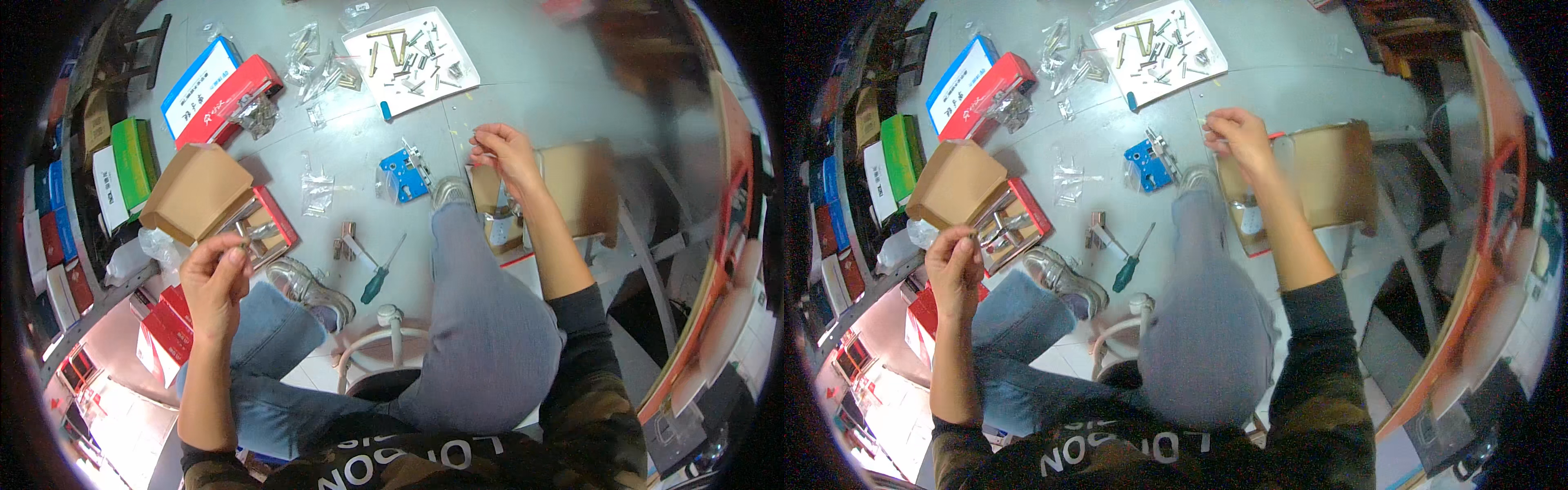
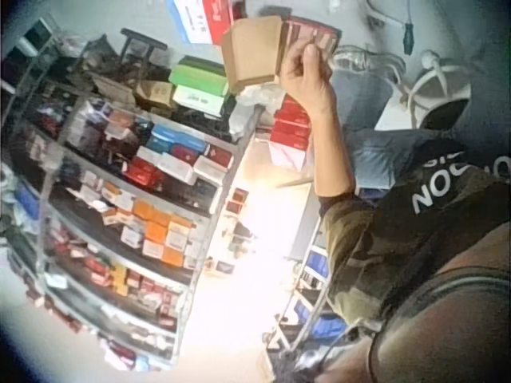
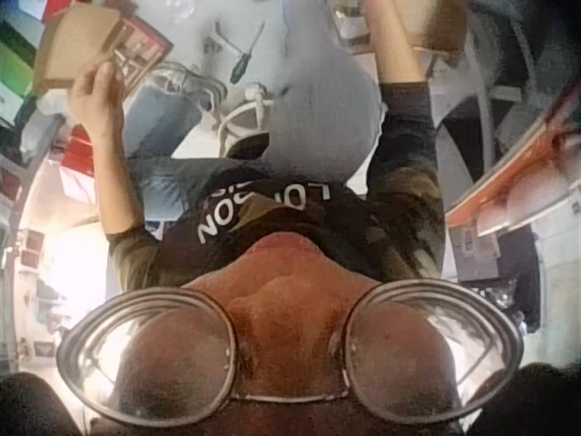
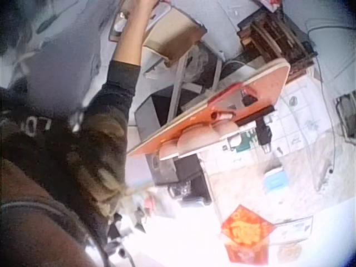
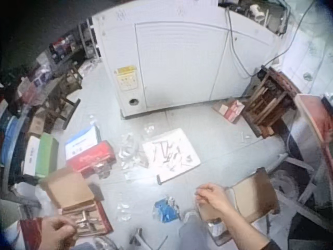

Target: The person sits cross-legged on a chair and assembles small metal hardware components, including rods, nuts, and washers. They pick up parts from a white tray, thread them together by hand, and place the assembled pieces back on the tray.

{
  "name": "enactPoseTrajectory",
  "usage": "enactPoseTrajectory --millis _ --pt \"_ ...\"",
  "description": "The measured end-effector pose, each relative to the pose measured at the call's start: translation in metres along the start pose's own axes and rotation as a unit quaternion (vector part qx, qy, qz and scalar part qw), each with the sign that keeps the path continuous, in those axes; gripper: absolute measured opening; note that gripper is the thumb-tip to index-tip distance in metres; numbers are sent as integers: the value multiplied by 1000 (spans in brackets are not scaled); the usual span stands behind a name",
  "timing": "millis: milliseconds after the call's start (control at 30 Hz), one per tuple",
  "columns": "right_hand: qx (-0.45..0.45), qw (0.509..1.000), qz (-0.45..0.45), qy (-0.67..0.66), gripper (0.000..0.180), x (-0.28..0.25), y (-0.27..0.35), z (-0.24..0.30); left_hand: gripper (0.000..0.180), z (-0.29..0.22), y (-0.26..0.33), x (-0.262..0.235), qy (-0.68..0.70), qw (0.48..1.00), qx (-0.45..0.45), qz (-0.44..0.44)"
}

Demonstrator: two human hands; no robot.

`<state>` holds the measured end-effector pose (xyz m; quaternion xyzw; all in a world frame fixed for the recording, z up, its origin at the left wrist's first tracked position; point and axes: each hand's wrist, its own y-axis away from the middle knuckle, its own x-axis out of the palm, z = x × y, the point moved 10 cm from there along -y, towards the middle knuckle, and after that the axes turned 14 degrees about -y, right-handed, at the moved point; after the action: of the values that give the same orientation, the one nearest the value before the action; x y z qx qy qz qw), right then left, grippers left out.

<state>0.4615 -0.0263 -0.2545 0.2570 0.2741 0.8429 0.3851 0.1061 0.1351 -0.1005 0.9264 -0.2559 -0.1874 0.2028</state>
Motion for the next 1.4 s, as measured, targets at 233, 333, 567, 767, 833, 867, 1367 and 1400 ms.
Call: enactPoseTrajectory --millis 233,333,567,767,833,867,1367,1400 --pt "-20 1000 -21 11 17 -30 -94 -36 16 67 -20 0 -6 992 -126 21" --pt "-29 999 -29 30 17 -31 -118 -39 16 84 -19 -3 3 986 -167 4" --pt "-79 992 -67 75 15 -56 -158 -54 9 90 -14 5 65 982 -176 4" --pt "-144 975 -86 144 13 -73 -171 -58 4 92 -18 19 80 982 -171 21" --pt "-164 964 -101 185 13 -76 -170 -58 4 96 -16 22 117 975 -191 15" --pt "-173 955 -111 213 13 -77 -169 -57 4 99 -15 22 137 970 -200 8" --pt "-226 917 -143 297 17 -70 -163 -23 11 91 -12 36 159 966 -190 80" --pt "-231 915 -153 292 17 -68 -162 -15 11 91 -12 35 152 968 -186 77"
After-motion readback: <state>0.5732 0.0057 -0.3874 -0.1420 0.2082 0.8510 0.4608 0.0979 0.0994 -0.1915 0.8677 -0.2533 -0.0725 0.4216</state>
